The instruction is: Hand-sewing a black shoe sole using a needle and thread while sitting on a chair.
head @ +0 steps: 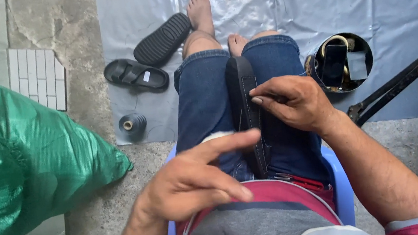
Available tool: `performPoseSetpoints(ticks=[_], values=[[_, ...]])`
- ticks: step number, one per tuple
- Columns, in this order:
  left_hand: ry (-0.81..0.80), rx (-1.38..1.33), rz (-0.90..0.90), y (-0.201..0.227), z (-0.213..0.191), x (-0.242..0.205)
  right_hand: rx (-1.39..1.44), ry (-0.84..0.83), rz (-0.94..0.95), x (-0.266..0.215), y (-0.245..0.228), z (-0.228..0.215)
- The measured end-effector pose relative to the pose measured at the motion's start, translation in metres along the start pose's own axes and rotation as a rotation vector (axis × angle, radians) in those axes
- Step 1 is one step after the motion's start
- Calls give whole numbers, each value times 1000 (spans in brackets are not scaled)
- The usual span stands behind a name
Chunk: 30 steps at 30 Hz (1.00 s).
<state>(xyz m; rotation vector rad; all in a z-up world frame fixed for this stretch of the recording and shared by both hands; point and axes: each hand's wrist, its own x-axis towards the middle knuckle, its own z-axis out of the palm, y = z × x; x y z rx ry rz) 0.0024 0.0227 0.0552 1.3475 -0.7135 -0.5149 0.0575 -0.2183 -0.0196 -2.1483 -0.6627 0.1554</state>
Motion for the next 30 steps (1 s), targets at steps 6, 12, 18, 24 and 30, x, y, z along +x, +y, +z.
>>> performPoseSetpoints(ticks=[6, 12, 18, 24, 30], values=[[465, 98, -169, -56, 10, 11, 78, 115, 125, 7, -7, 3], [548, 567, -282, -91, 15, 13, 115, 145, 70, 2, -7, 7], [422, 353, -289, -70, -4, 14, 66, 188, -48, 5, -14, -2], [766, 172, -709, -73, -45, -34, -84, -171, 180, -10, -33, -48], [680, 1059, -313, -80, -32, -16, -279, -434, -50, -2, -16, -58]])
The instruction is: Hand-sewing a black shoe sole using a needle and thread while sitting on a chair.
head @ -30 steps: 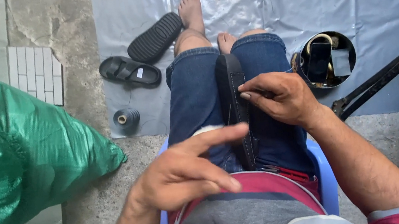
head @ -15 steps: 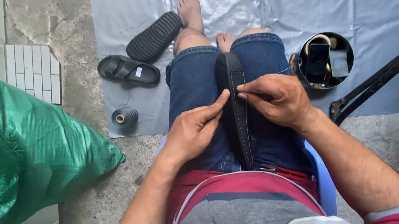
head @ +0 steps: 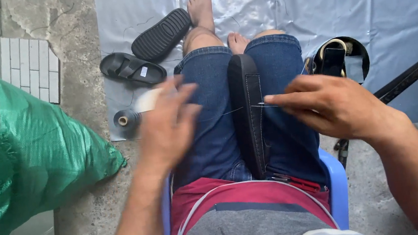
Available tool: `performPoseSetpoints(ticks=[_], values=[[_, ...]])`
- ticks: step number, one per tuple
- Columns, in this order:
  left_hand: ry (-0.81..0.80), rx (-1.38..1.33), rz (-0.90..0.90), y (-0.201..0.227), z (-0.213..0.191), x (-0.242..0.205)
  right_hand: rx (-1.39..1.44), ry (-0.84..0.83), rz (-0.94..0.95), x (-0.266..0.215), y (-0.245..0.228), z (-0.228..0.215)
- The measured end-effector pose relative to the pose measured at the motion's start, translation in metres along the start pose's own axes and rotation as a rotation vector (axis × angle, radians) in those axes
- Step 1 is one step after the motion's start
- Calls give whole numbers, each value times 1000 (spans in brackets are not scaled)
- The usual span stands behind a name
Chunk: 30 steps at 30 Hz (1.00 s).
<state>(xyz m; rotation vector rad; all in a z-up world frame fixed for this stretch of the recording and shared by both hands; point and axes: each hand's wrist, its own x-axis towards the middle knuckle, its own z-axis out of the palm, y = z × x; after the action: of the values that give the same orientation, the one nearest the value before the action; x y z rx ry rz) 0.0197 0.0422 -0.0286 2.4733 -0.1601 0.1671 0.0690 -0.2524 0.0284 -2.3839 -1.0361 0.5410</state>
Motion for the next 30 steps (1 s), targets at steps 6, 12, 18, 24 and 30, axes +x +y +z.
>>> performPoseSetpoints(ticks=[6, 12, 18, 24, 30], values=[[-300, -484, 117, 41, 29, 1, -213, 19, -69, 15, 7, 9], [-319, -505, 34, 42, 38, 1, -257, -8, -49, 17, 15, 13], [-340, -499, 3, 43, 36, 3, -264, -8, -44, 18, 14, 13], [-339, -520, 0, 42, 39, 2, -270, 19, -54, 18, 12, 14], [-349, -515, -54, 43, 42, 3, -437, 24, -32, 20, -8, 9]])
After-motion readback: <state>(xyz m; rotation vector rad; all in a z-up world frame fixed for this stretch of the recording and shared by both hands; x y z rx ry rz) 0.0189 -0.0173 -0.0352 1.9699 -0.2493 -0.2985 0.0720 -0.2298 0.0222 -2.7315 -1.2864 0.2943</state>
